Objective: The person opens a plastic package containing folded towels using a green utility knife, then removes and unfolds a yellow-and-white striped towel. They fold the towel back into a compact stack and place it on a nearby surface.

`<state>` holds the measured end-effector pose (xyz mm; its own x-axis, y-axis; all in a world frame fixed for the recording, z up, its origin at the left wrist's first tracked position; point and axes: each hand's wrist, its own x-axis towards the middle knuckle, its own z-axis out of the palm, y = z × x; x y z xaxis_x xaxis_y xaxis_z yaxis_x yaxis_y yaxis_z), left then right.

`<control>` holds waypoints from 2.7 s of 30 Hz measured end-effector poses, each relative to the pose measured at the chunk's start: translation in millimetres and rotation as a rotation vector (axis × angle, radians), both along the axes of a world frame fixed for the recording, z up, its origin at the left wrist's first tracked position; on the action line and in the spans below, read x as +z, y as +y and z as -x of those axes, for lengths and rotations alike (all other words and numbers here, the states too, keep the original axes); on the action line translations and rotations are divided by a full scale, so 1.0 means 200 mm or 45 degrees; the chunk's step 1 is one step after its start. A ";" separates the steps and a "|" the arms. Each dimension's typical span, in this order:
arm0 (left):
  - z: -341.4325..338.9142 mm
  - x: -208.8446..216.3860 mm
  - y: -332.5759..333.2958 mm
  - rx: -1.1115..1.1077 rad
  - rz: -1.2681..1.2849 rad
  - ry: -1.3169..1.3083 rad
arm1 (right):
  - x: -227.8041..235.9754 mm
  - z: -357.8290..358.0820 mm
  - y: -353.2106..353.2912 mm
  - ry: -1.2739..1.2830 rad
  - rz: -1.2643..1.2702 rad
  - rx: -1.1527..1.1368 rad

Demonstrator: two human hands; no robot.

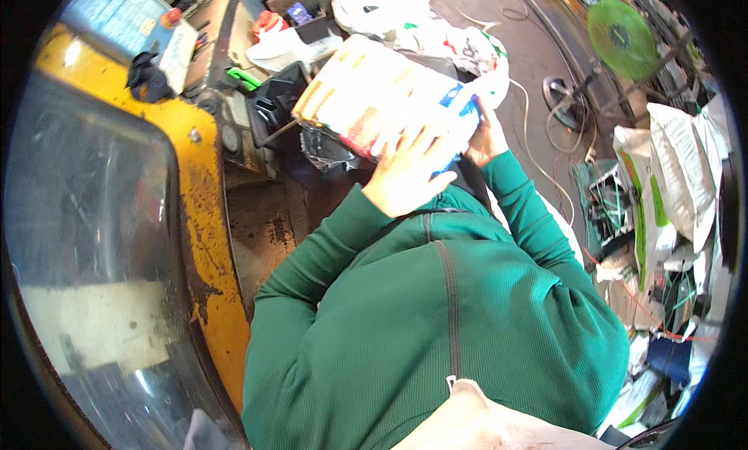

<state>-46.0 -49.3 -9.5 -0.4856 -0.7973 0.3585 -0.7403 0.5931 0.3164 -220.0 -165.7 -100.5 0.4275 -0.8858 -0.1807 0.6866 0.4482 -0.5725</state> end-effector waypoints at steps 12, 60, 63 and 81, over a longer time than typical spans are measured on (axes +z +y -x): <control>-0.12 -0.06 0.03 -0.107 0.030 0.115 | 0.11 -0.05 -0.19 0.168 0.251 -0.230; -0.74 0.01 0.19 0.516 -0.188 1.140 | 0.20 0.02 -0.18 0.077 0.442 0.119; -0.78 -0.04 0.16 0.535 -0.030 1.063 | 0.27 0.01 -0.13 0.086 0.505 0.026; -0.87 0.33 -0.10 0.286 0.077 0.687 | 0.36 0.00 -0.14 0.110 0.508 0.000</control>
